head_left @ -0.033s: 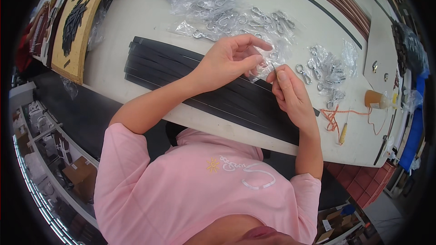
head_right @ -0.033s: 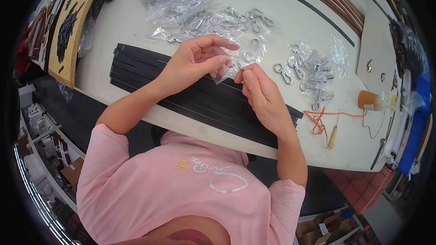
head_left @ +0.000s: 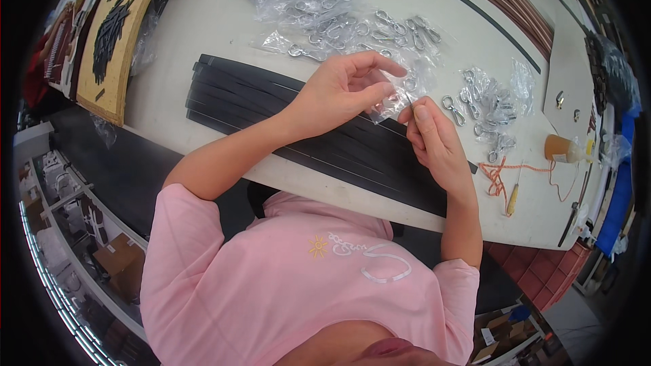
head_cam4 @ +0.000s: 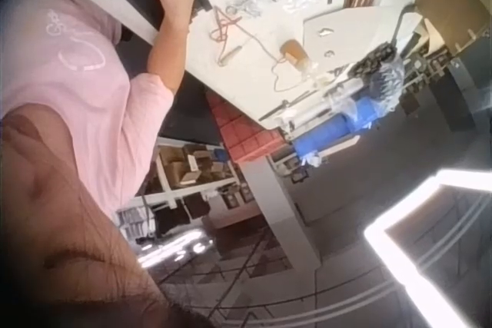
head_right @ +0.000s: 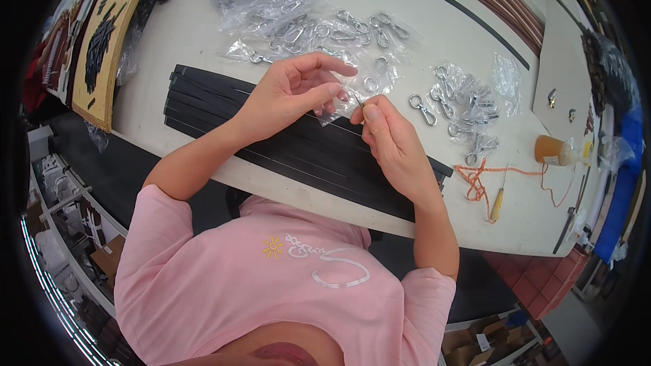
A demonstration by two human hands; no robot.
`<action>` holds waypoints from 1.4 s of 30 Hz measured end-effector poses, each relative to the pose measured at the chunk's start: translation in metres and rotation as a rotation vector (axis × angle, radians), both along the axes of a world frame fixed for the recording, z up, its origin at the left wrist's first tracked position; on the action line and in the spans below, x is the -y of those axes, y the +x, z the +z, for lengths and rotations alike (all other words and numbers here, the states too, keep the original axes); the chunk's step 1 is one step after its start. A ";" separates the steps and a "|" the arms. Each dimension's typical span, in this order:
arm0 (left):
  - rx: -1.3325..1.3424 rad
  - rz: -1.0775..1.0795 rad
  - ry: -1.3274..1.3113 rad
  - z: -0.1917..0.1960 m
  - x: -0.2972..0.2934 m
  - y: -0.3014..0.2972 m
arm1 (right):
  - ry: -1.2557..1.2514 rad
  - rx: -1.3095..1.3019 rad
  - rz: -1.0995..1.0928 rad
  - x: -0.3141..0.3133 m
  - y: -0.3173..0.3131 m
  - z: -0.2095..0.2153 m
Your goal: The recorder is assembling small metal hardware pieces and placing them into individual plastic bags at a workshop bench.
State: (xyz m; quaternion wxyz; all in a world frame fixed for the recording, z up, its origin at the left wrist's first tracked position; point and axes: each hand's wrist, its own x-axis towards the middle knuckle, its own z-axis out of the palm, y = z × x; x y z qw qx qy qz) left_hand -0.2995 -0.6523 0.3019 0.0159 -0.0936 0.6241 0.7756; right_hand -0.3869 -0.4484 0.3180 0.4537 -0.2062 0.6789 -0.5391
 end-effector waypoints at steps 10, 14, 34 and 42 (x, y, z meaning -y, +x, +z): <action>-0.047 -0.014 -0.035 -0.005 -0.001 0.001 | 0.012 -0.005 -0.013 0.000 0.001 -0.002; -0.054 -0.029 0.017 -0.005 -0.001 0.002 | 0.006 0.007 -0.019 0.000 0.002 0.000; -0.061 0.086 0.080 -0.001 0.003 -0.001 | -0.087 -0.039 -0.388 -0.005 -0.009 0.000; -0.033 -0.135 0.057 -0.004 -0.006 0.004 | -0.173 -0.006 -0.426 -0.002 -0.008 -0.006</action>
